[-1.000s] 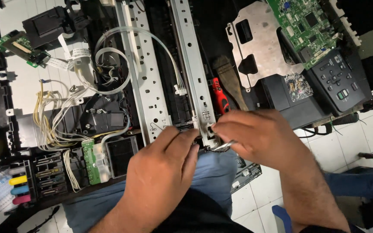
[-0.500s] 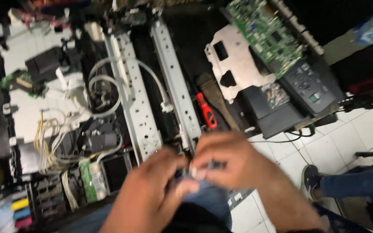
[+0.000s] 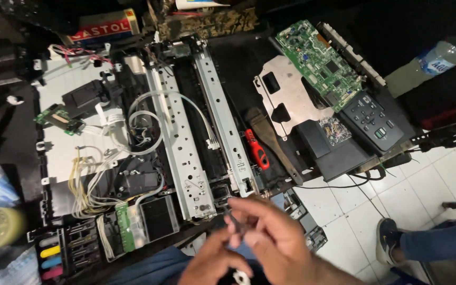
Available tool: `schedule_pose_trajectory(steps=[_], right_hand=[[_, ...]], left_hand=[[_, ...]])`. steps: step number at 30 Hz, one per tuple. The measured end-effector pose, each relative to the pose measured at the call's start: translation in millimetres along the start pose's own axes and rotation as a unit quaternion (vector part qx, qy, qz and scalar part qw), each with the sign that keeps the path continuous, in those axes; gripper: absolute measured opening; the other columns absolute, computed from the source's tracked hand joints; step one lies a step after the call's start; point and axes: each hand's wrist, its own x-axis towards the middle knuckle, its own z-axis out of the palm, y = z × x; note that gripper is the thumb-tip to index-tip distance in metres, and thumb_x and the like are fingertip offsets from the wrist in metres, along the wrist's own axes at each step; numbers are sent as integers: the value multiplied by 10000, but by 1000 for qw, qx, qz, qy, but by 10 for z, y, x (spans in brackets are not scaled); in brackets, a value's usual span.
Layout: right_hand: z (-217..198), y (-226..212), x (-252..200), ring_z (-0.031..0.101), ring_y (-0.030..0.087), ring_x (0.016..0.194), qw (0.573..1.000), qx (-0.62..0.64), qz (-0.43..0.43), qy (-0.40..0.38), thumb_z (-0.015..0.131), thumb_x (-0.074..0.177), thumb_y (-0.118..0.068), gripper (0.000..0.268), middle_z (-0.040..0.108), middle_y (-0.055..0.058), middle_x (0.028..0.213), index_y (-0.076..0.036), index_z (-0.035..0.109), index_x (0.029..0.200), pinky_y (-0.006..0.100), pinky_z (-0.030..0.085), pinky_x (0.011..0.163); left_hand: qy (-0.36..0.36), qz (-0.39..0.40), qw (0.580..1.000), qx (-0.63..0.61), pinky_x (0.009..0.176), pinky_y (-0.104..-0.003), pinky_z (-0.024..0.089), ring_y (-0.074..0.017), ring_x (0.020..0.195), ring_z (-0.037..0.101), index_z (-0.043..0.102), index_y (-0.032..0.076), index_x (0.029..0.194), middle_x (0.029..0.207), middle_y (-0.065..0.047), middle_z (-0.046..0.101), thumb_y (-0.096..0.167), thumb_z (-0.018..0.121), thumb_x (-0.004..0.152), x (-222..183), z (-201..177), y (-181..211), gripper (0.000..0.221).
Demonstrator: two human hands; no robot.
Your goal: The person is disassembling a printer's internal ink assembly by removing screws with a screwdriver and prying components apart with a flat metal tool.
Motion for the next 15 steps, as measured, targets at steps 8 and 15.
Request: schedule_pose_trajectory(steps=[8,15], right_hand=[[0,49,-94,685,324,1163,995,77,66,26,737,883,18,615,782,169,973,61,483,1442,521,397,1207],[-853,360,13,724,212,910,931,-318,144,105,658,927,-370,493,713,65,1194,-116,632,1349,418,618,734]], left_hand=[[-45,-240,948,-205,736,-200,442,-78,1023,667,313,153,1617,1281,-128,674,83,587,716,-143,148,283,945],[218,-15,955,200,828,-210,620,-100,768,854,847,142,746,806,1,857,264,832,800,-591,-38,187,134]])
